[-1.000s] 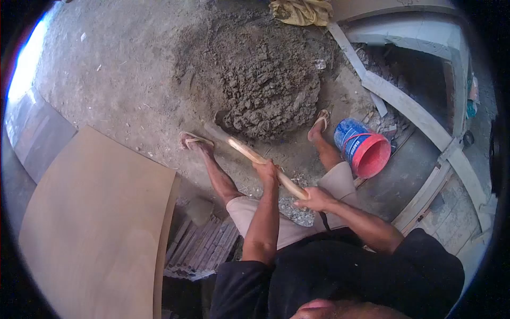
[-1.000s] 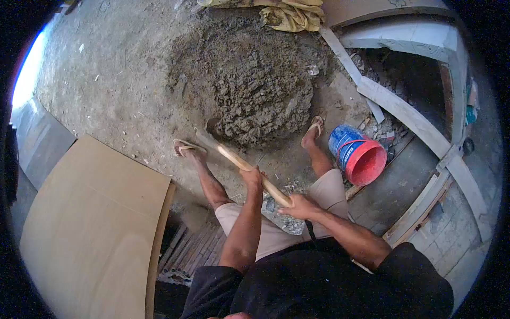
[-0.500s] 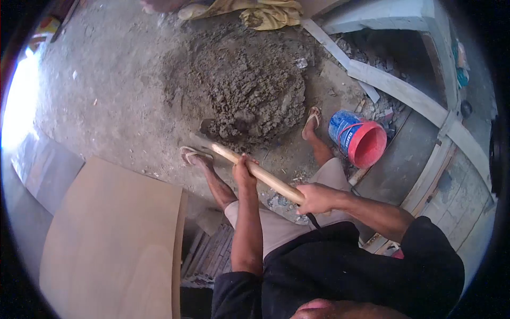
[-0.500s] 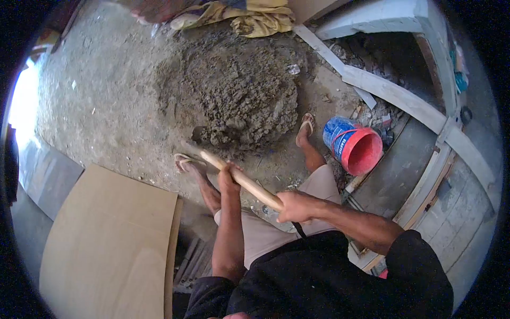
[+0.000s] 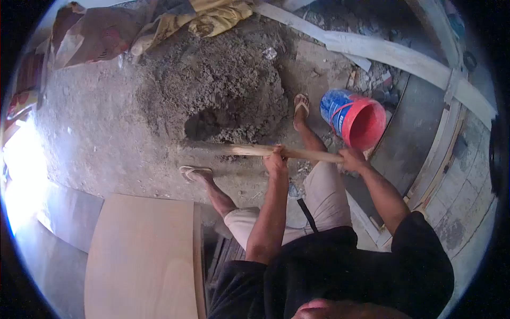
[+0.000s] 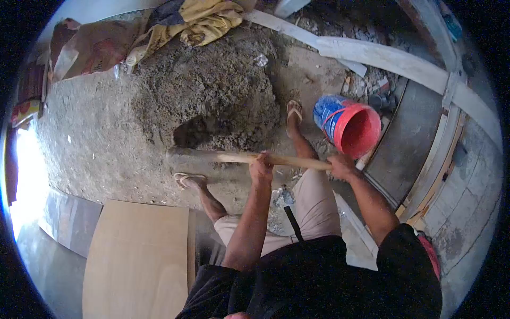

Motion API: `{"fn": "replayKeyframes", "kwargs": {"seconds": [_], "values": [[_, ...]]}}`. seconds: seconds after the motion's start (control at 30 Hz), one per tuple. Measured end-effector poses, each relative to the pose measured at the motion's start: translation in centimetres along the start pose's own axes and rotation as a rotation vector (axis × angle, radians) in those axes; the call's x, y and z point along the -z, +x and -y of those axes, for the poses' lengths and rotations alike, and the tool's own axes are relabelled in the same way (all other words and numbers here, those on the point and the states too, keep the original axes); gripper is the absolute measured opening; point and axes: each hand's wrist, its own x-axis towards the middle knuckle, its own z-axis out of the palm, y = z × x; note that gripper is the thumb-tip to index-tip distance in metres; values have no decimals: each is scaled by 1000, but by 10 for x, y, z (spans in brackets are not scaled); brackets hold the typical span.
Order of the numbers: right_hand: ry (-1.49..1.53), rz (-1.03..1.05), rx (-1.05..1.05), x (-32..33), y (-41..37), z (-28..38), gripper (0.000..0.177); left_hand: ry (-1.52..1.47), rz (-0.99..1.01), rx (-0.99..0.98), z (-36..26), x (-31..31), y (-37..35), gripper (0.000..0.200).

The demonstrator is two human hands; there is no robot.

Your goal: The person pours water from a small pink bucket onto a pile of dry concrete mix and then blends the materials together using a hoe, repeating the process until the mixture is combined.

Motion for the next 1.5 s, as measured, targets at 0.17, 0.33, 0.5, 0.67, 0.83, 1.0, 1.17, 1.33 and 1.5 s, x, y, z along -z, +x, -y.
{"fn": "replayKeyframes", "kwargs": {"seconds": [0.17, 0.33, 0.5, 0.67, 0.83, 1.0, 1.17, 1.33, 1.5], "values": [[119, -171, 90, -34, 23, -36, 15, 65, -82, -166, 4, -16, -40, 24], [240, -20, -10, -4, -2, 12, 27, 196, -37, -274, -17, -29, -21, 24], [258, -96, -63, -28, -4, 74, 47, 152, -33, 28, -29, 13, 103, 25], [118, -19, 29, -20, -32, 96, 33, -1, -50, -38, -51, 34, 15, 24], [161, 204, 236, -25, -35, 173, 30, 157, -135, -322, -109, 113, -13, 13], [353, 375, 151, -25, -38, 334, 37, 335, -313, -369, -195, 202, 10, 25], [395, 426, 67, -70, -35, 379, 48, 628, -323, -247, -184, 289, 49, 38], [313, 398, -46, -80, -49, 350, 62, 444, -406, -244, -106, 265, 52, 19], [-8, 392, -17, -40, -50, 299, 58, -34, -311, 20, -27, 214, 50, 20]]}}
